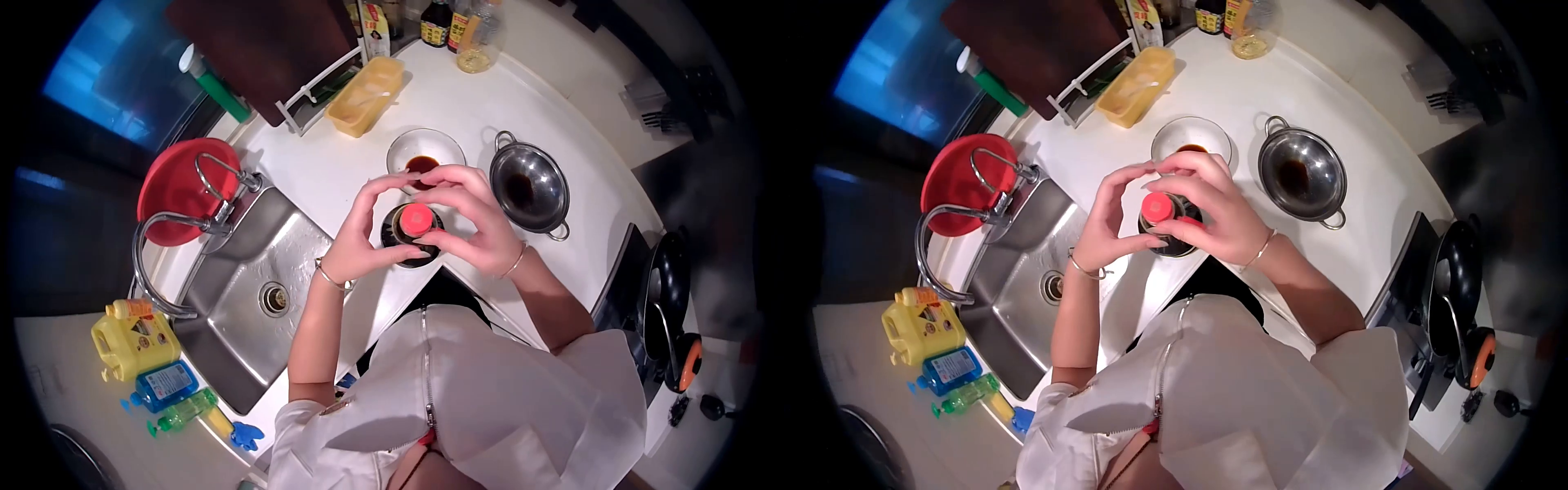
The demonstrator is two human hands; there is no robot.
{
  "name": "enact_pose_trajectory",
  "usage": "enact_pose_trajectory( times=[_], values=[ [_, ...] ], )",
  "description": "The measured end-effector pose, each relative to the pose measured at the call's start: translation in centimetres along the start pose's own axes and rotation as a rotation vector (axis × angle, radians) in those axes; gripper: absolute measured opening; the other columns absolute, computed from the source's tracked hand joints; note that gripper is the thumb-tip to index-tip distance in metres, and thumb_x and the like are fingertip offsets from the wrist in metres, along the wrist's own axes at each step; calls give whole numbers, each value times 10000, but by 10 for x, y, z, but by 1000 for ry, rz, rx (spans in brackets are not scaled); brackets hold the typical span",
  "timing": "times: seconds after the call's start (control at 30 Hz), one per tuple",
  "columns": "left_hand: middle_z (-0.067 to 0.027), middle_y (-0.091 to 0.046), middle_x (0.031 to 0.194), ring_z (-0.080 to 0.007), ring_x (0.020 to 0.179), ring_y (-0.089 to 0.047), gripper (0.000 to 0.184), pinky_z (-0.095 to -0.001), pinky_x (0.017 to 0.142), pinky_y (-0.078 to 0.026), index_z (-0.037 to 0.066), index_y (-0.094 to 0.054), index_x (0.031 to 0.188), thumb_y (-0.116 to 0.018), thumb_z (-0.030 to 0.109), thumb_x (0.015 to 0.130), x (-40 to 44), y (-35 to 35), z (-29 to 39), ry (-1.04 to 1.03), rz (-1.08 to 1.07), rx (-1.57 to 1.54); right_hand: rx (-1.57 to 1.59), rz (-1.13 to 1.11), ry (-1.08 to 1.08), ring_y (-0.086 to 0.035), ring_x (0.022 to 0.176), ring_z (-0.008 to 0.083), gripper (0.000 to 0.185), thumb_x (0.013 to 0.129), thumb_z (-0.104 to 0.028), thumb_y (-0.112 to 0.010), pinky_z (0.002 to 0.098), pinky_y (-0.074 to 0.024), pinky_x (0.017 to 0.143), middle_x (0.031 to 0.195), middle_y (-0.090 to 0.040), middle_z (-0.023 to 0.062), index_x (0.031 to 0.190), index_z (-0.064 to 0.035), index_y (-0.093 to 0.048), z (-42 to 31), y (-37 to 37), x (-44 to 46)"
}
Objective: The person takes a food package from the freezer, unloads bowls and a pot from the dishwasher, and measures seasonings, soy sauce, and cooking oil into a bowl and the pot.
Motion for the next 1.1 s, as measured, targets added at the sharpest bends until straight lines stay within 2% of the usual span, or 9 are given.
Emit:
enact_pose_trajectory(
  times=[0.07, 0.17, 0.27, 0.57, 0.67, 0.73, 0.77, 0.83, 1.1],
  values=[
    [-75, -412, 1228, -241, 1159, -378, 789, -357, 1002, -247, 86, -374, 1198, -798, 219, 546, -7, 6, -7, -23, -9, 117, -24, -70, 47, -427, 993, 253, 351, 677, -112, -671, 335, -362, 853, 1080, -465, 80, 1006, -90, -550, -2, -3, 8],
    [-49, -470, 1172, -224, 1119, -428, 745, -476, 1028, -104, 121, -395, 1181, -774, 325, 572, -16, 4, -9, 157, 16, 253, 43, -233, 43, -470, 939, 246, 237, 710, -80, -634, 333, -372, 841, 1026, -515, 62, 940, -83, -578, 7, -2, 10],
    [-25, -495, 1140, -207, 1097, -452, 694, -519, 1017, -34, 128, -420, 1150, -758, 360, 589, -21, -1, -15, 228, 33, 286, 29, -210, 60, -491, 908, 240, 154, 736, -49, -600, 331, -378, 831, 989, -534, 55, 889, -63, -589, 1, -1, 15],
    [-14, -532, 1078, -201, 1047, -486, 568, -504, 1019, -56, 134, -473, 1068, -743, 332, 609, -25, -3, -20, 206, 61, 292, -115, -396, 80, -488, 927, 238, 205, 742, -26, -580, 313, -377, 824, 1025, -522, 69, 946, -48, -583, -10, 5, 26],
    [-21, -547, 1057, -196, 1015, -500, 545, -488, 1018, -76, 126, -474, 1058, -739, 308, 618, -25, -6, -23, 214, 94, 89, -205, -401, 138, -488, 929, 240, 233, 739, -28, -582, 307, -398, 799, 1048, -513, 71, 971, -49, -581, -16, 4, 27],
    [-31, -555, 1029, -209, 962, -506, 514, -442, 990, -197, 116, -487, 1041, -747, 245, 616, -26, -8, -20, 172, 145, 99, -265, -446, 119, -502, 932, 251, 289, 715, -6, -594, 322, -398, 805, 1086, -495, 98, 1003, -17, -577, -19, 4, 27],
    [-31, -555, 1029, -209, 962, -506, 514, -442, 990, -197, 116, -487, 1041, -747, 245, 616, -26, -9, -20, 171, 148, 96, -267, -450, 120, -502, 932, 251, 289, 715, -6, -594, 322, -398, 805, 1086, -495, 98, 1003, -17, -577, -21, 3, 27],
    [-34, -562, 993, -226, 916, -503, 504, -382, 913, -310, 101, -499, 1027, -757, 186, 602, -28, -12, -22, 183, 190, 53, -359, -379, 77, -495, 854, 255, 235, 716, -80, -618, 327, -404, 753, 961, -507, 95, 934, -4, -574, -24, -2, 26],
    [-67, -577, 929, -254, 858, -516, 483, -347, 766, -398, 81, -512, 987, -758, 131, 575, -31, -20, -23, 75, 304, 118, -858, -267, 204, -461, 631, 205, 234, 677, -267, -632, 307, -362, 591, 656, -469, 59, 657, -76, -497, -19, -25, 35]
  ],
)
Point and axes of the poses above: each hand's wrist, its own x-axis towards the middle knuckle, its own y-axis out of the back of the hand, z = x × y, the point moved 1 cm from there along x, towards the middle knuckle
